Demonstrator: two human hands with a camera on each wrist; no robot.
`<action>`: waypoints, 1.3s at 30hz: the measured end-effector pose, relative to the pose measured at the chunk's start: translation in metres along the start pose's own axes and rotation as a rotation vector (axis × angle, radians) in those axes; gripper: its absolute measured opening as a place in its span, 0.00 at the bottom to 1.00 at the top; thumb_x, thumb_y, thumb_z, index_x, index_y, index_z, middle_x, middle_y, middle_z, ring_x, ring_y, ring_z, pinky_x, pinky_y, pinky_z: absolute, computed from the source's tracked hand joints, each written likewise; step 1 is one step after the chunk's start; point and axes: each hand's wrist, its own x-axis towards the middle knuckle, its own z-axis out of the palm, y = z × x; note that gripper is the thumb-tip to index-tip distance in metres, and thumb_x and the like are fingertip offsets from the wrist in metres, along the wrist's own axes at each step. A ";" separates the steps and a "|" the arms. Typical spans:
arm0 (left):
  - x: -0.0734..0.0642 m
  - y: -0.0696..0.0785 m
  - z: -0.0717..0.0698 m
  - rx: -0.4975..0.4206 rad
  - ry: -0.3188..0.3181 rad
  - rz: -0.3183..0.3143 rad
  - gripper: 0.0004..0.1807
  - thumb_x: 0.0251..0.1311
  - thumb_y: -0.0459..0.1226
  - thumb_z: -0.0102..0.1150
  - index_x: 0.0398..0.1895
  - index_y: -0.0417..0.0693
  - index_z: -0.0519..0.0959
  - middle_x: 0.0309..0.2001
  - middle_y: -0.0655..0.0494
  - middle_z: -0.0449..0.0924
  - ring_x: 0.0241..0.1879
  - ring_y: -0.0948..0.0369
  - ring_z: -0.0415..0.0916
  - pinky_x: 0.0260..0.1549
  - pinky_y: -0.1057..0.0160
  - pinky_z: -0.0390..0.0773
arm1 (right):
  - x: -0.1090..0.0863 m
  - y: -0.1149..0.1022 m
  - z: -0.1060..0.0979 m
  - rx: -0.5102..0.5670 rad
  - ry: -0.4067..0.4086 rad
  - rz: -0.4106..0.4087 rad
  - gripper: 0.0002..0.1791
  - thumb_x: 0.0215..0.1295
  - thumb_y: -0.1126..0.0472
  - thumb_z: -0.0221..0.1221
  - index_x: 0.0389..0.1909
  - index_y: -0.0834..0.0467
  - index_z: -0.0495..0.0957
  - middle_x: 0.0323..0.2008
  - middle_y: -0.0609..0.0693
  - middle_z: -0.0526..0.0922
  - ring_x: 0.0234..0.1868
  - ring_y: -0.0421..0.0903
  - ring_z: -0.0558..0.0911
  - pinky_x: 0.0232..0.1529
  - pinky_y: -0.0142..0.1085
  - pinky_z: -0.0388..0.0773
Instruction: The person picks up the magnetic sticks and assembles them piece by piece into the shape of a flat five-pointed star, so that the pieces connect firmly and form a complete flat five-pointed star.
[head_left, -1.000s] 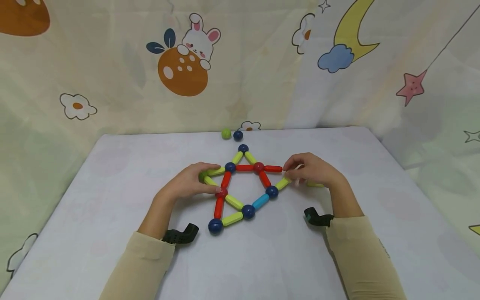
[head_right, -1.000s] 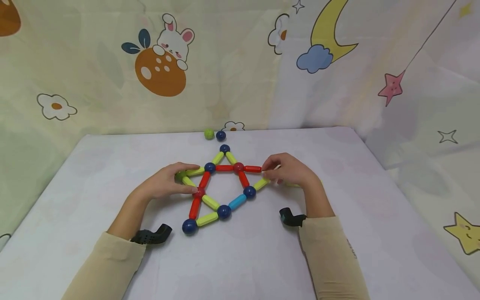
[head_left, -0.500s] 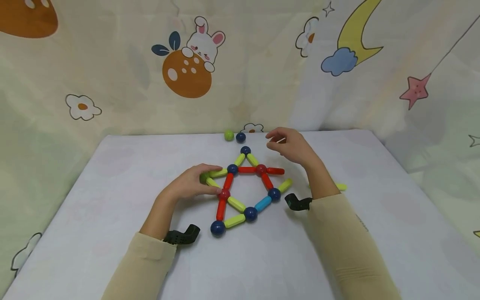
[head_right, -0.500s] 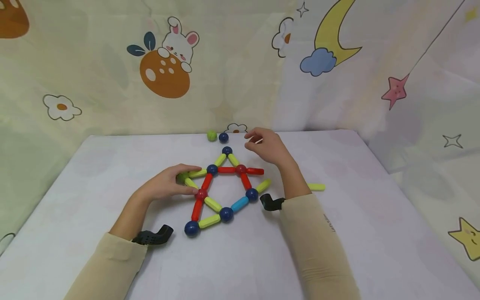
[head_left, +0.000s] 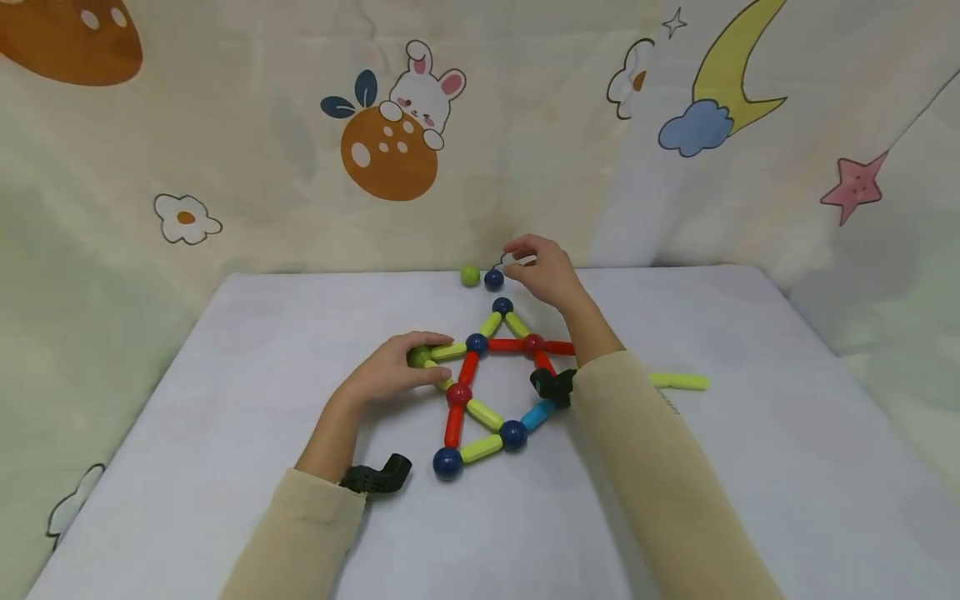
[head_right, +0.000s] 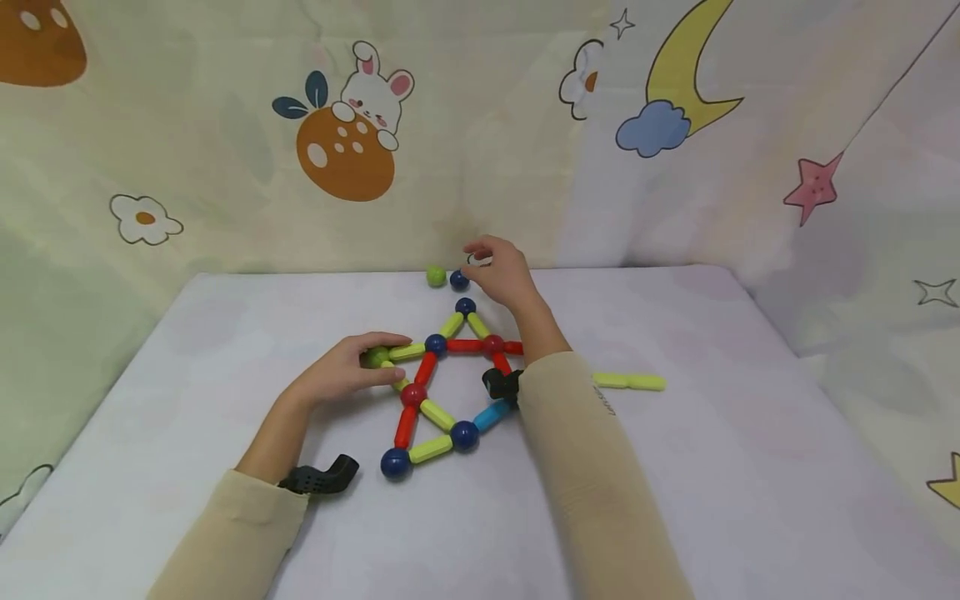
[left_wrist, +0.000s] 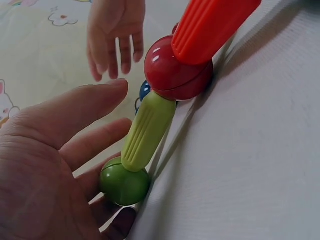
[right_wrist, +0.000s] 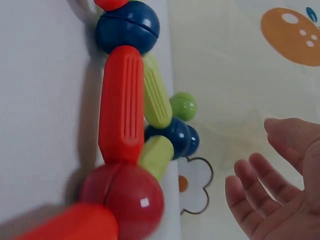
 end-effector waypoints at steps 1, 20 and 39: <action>0.000 0.000 0.000 0.003 0.003 -0.001 0.30 0.63 0.47 0.68 0.69 0.55 0.77 0.70 0.50 0.74 0.69 0.48 0.67 0.69 0.41 0.69 | 0.004 -0.001 0.003 -0.002 -0.003 0.002 0.22 0.72 0.59 0.60 0.65 0.58 0.76 0.65 0.61 0.78 0.62 0.59 0.78 0.62 0.51 0.79; 0.002 -0.005 0.005 0.002 0.027 0.037 0.27 0.65 0.46 0.66 0.67 0.55 0.79 0.67 0.53 0.77 0.64 0.52 0.72 0.68 0.45 0.72 | 0.045 0.005 0.040 -0.173 -0.087 0.091 0.21 0.71 0.61 0.61 0.62 0.60 0.78 0.63 0.61 0.78 0.61 0.58 0.76 0.65 0.49 0.76; -0.001 -0.003 0.005 -0.018 0.030 -0.009 0.30 0.60 0.47 0.71 0.67 0.58 0.79 0.68 0.53 0.76 0.67 0.50 0.70 0.68 0.42 0.72 | 0.037 0.000 0.026 0.165 0.024 0.144 0.21 0.73 0.59 0.62 0.65 0.56 0.77 0.63 0.60 0.78 0.58 0.58 0.80 0.60 0.47 0.82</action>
